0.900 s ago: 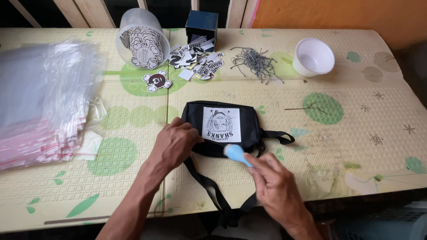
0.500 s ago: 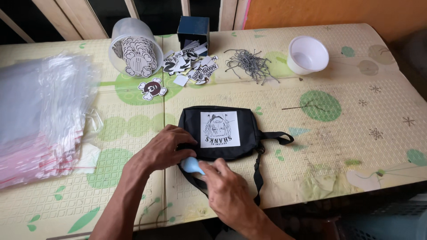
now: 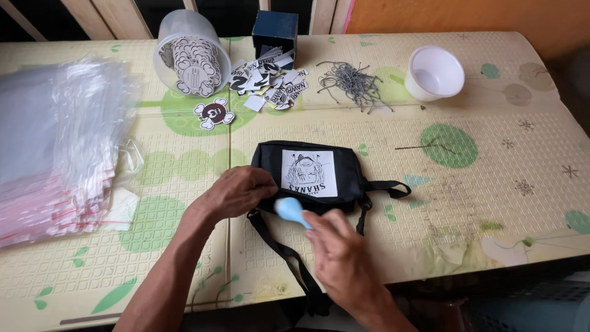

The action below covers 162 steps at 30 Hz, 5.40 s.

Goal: The person uses a blue plastic spoon to press a sticker onto a black bag. They then pick up a metal chain and attach a small charm to it, assembling a keychain.

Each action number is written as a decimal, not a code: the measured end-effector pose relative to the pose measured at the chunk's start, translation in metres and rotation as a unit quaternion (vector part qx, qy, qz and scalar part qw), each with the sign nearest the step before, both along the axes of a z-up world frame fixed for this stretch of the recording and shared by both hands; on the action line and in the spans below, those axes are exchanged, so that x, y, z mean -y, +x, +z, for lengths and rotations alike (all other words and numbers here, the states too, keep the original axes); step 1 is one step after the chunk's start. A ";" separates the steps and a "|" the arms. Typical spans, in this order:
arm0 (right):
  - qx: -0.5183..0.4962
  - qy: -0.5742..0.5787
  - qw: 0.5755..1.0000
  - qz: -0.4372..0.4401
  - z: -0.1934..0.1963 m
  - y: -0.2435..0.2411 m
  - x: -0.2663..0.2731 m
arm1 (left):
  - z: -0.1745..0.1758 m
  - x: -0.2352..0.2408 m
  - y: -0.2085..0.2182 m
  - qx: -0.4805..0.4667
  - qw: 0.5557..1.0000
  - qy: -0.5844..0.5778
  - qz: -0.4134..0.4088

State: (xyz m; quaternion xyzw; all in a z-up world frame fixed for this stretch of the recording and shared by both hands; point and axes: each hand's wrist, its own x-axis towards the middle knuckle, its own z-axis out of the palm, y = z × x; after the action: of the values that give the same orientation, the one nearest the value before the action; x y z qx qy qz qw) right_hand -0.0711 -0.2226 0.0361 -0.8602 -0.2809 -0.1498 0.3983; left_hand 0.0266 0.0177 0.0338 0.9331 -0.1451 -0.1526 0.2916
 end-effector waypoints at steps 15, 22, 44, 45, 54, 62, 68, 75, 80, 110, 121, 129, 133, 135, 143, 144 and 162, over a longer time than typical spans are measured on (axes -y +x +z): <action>0.002 -0.283 0.906 -0.314 0.015 -0.003 0.156 | -0.032 0.001 -0.003 0.122 0.992 0.025 -0.023; 0.020 -0.050 0.951 -0.306 0.019 -0.006 0.173 | 0.031 0.055 -0.018 0.039 0.990 0.139 -0.007; 0.012 0.076 0.969 -0.236 -0.015 -0.001 0.114 | -0.045 0.185 0.022 0.144 0.961 -0.210 0.108; 0.022 0.060 0.972 -0.225 -0.016 -0.001 0.113 | -0.042 0.179 0.022 0.091 0.956 -0.249 0.130; -0.040 -0.071 0.968 -0.237 -0.035 0.052 0.087 | -0.068 0.156 0.029 0.020 0.923 -0.334 0.188; -0.118 -0.026 0.969 -0.216 -0.023 0.038 0.089 | -0.050 0.154 0.024 0.011 0.904 -0.375 0.205; -0.099 -0.005 0.976 -0.195 -0.032 0.058 0.077 | -0.065 0.152 0.030 0.004 0.900 -0.379 0.215; -0.094 -0.179 0.948 -0.246 -0.024 0.042 0.100 | -0.075 0.154 0.031 0.030 0.895 -0.375 0.239; -0.088 -0.123 0.954 -0.259 -0.035 0.029 0.104 | -0.060 0.157 0.022 0.027 0.896 -0.378 0.234; -0.136 0.072 0.976 -0.154 -0.043 0.040 0.082 | -0.086 0.147 0.041 -0.153 0.579 -0.743 0.297; -0.329 0.138 0.925 -0.127 -0.026 0.037 0.088 | -0.087 0.142 0.046 -0.159 0.556 -0.752 0.316; -0.152 0.082 0.979 -0.104 -0.025 0.040 0.085 | -0.072 0.145 0.037 -0.168 0.570 -0.749 0.292; -0.146 0.107 0.978 -0.106 -0.016 0.043 0.078 | -0.072 0.146 0.036 -0.169 0.600 -0.731 0.277; -0.269 0.076 0.958 -0.059 -0.009 0.040 0.082 | -0.075 0.145 0.035 -0.156 0.624 -0.713 0.280; -0.146 0.027 0.985 -0.090 -0.004 0.015 0.090 | -0.078 0.147 0.035 -0.161 0.626 -0.720 0.252; -0.068 0.035 0.991 -0.114 -0.011 0.016 0.090 | -0.076 0.147 0.034 -0.162 0.636 -0.716 0.237; -0.211 -0.009 0.952 -0.224 -0.051 0.016 0.059 | -0.078 0.150 0.030 -0.122 0.753 -0.623 0.172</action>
State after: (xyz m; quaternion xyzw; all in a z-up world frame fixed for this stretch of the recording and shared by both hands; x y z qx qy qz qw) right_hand -0.0549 -0.2815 -0.0150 -0.9167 0.0079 -0.0478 0.3967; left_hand 0.0566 -0.1323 -0.0443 0.5276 -0.0085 -0.0885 0.8448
